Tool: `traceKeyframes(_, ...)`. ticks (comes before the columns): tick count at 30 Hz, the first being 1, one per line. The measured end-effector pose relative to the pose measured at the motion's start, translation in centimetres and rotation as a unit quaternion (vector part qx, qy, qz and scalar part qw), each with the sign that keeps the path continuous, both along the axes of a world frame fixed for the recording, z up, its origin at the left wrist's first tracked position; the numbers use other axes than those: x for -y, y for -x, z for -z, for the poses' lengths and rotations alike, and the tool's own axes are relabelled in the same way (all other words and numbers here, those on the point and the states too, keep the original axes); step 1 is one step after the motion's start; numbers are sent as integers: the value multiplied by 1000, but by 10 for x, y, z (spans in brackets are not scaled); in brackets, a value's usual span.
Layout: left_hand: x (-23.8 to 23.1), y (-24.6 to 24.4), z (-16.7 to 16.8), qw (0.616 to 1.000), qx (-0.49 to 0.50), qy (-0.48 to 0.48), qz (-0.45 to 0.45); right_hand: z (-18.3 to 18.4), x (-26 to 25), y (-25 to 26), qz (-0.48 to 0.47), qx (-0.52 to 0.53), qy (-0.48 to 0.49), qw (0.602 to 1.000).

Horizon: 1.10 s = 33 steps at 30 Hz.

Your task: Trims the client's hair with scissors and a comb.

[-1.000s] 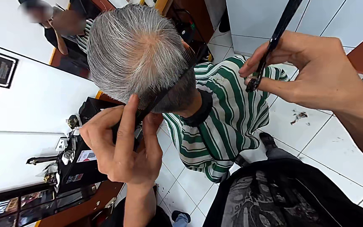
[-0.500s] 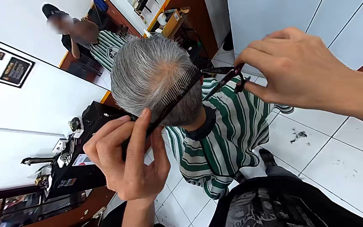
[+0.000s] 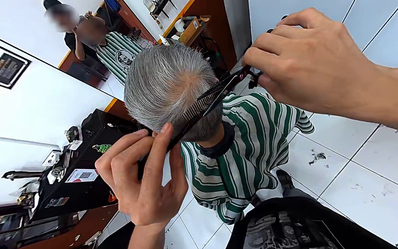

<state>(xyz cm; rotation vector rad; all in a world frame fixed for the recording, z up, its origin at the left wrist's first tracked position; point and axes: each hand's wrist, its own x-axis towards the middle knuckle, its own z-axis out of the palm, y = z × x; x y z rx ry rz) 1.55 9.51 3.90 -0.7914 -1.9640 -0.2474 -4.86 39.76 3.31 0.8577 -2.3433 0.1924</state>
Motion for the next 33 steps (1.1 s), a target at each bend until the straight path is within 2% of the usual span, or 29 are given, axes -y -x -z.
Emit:
traceKeyframes(10,8,-12,-5,1000,18,2,-3,6,-3,-12,-10,-8,8,1000)
traceKeyframes(12,18,-14,-18,998,57,-9,0,17,-9,-19,-25,-3,26,999)
traceKeyframes(14,20,-8,-28,991,120,-59,32,30,-12,-23,-32,10,49,998)
traceKeyframes(17,17,4,-27,971,208,-95,70,43,-18,-28,-26,37,70,997)
traceKeyframes(24,27,-15,37,964,247,-78,57,47,-33,-44,27,50,101,993)
traceKeyframes(29,2,-17,89,981,142,-117,64,36,-37,-43,52,49,116,991)
traceKeyframes(33,-11,-11,89,984,90,-144,46,27,-36,-32,42,40,102,993)
